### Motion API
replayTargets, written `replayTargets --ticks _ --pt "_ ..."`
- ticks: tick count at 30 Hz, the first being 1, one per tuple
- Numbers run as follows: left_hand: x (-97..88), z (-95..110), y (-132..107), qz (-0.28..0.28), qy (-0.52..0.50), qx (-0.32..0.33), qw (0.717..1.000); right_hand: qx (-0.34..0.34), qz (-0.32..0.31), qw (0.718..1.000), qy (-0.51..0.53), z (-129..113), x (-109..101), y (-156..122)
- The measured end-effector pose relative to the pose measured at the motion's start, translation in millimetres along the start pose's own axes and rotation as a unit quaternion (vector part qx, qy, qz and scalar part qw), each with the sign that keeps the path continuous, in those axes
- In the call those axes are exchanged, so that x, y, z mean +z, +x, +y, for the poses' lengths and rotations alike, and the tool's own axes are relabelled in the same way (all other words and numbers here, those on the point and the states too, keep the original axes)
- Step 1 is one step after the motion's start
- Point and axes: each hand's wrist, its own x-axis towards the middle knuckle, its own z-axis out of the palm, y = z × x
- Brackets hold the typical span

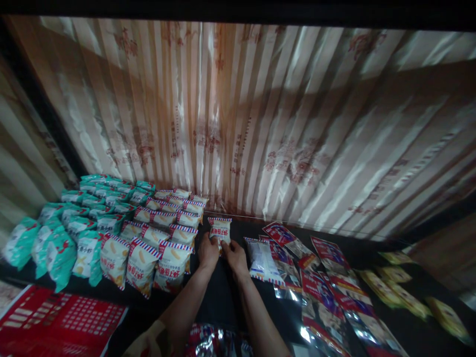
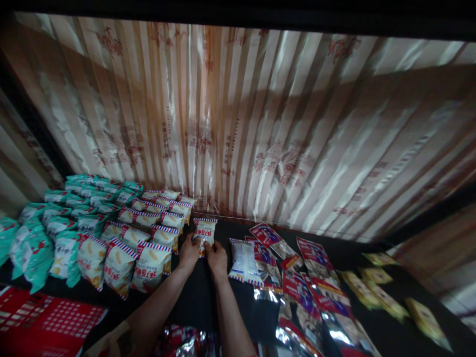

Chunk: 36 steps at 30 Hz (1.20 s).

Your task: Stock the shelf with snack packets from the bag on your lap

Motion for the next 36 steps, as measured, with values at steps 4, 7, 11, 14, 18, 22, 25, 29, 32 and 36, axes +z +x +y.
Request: replayTargets --ticks 4,7,11,14,18,22,25,29,32,36 --pt "2.8 6 5 0.013 0.003 0.008 1.0 -0.008 0.02 0.999 -0.032 -1 6 13" --pt "8.2 7 6 0.025 0.008 0.039 0.999 -0.014 0.04 0.997 -0.064 -4 10 24" --pt "21.0 0 11 0.08 0.045 0.095 0.991 -0.023 0.06 0.993 -0.1 -9 16 38" --pt "30.4 -6 19 0.112 0.079 0.112 0.984 -0.023 0.066 0.992 -0.105 -10 21 49" --pt "37.2 -9 28 0.121 0.099 0.121 0.98 -0.027 0.066 0.992 -0.108 -10 25 61" --pt "39.6 -9 33 0.118 0.09 0.127 0.981 -0.032 0.069 0.99 -0.116 -12 29 72" --pt "40.7 -11 36 0.123 0.074 0.134 0.98 -0.031 0.07 0.989 -0.127 -14 32 79" --pt "40.9 -14 40 0.119 0.071 0.138 0.981 -0.027 0.065 0.987 -0.142 -15 35 84" --pt "40.4 -15 43 0.11 0.081 0.14 0.981 -0.029 0.057 0.986 -0.152 -15 37 85" --pt "40.3 -16 43 0.12 0.086 0.148 0.978 -0.042 0.044 0.983 -0.171 -15 39 85"
